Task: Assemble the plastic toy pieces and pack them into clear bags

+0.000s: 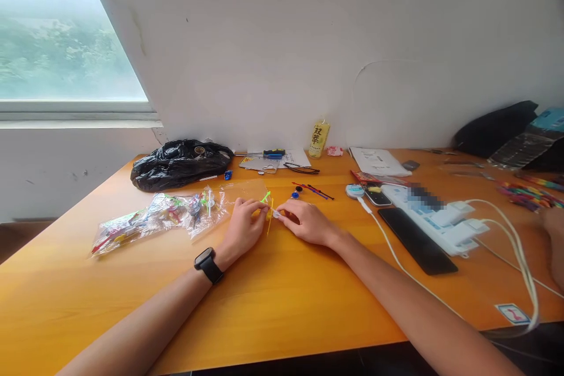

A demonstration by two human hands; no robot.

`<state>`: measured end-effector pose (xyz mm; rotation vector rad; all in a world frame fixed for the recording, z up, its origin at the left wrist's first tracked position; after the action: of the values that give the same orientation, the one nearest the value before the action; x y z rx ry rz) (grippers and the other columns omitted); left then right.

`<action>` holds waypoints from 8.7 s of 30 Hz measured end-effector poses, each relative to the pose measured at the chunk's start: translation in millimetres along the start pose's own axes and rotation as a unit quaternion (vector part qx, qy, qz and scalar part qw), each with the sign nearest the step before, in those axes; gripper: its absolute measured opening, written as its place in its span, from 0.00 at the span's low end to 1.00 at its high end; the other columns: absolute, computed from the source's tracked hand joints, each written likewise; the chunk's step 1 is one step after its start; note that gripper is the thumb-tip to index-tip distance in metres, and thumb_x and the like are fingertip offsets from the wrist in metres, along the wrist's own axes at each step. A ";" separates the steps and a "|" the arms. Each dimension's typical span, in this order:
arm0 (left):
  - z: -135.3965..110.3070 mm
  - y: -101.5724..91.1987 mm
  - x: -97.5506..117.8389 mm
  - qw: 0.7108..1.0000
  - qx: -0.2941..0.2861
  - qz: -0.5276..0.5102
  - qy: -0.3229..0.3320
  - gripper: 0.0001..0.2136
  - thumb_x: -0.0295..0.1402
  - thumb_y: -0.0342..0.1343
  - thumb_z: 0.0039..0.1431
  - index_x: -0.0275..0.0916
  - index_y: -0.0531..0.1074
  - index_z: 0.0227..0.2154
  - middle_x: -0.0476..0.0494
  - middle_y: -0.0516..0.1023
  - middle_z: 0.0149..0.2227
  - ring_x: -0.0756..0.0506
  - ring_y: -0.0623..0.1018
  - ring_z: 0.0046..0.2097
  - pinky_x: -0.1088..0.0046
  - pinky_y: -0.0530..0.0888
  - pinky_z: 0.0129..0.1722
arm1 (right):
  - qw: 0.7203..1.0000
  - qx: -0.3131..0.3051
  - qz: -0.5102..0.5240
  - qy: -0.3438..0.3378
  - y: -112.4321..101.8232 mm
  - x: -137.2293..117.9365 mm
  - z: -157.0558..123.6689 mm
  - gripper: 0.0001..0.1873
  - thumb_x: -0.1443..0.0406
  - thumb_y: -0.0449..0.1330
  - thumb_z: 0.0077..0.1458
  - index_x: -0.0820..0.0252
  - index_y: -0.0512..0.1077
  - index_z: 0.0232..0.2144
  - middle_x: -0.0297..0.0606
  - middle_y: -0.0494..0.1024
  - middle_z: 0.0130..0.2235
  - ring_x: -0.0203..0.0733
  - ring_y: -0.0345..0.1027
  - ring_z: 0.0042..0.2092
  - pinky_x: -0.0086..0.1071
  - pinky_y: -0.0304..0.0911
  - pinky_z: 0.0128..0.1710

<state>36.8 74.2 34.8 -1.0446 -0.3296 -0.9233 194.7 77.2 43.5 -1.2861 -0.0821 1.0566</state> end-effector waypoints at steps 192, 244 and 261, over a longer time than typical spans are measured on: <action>-13.0 12.0 35.6 0.940 -0.088 -0.322 -0.070 0.29 0.35 0.65 0.63 0.46 0.65 0.65 0.43 0.78 0.46 0.45 0.83 0.45 0.63 0.80 0.51 | 0.961 0.223 -0.096 0.133 -60.0 111.7 -8.5 0.07 0.65 0.54 0.66 0.56 0.72 0.37 0.44 0.79 0.38 0.52 0.70 0.42 0.42 0.64 0.41; -33.2 32.6 82.5 0.958 -0.220 -0.019 0.183 0.08 0.29 0.53 0.70 0.42 0.77 0.39 0.41 0.79 0.40 0.43 0.77 0.43 0.67 0.73 0.43 | 0.982 0.096 0.122 0.111 -6.3 77.8 6.2 0.08 0.61 0.70 0.55 0.57 0.77 0.28 0.38 0.79 0.36 0.43 0.73 0.36 0.36 0.67 0.39; -27.7 29.1 61.7 0.974 -0.178 -0.078 0.117 0.06 0.31 0.55 0.70 0.42 0.78 0.42 0.47 0.80 0.36 0.48 0.78 0.36 0.72 0.73 0.40 | 0.997 0.067 -0.037 0.015 -6.7 42.0 4.0 0.15 0.68 0.55 0.69 0.56 0.69 0.56 0.46 0.76 0.52 0.50 0.72 0.52 0.44 0.68 0.55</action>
<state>91.4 25.5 42.8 -1.2333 -0.0483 -1.2662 219.7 109.0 29.7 -1.1683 -0.0362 0.9630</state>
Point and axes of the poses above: each hand's wrist, its own z-axis towards the middle knuckle, its own y-axis out of the palm, x = y × z, the point moved 9 cm from there along z, towards the middle knuckle
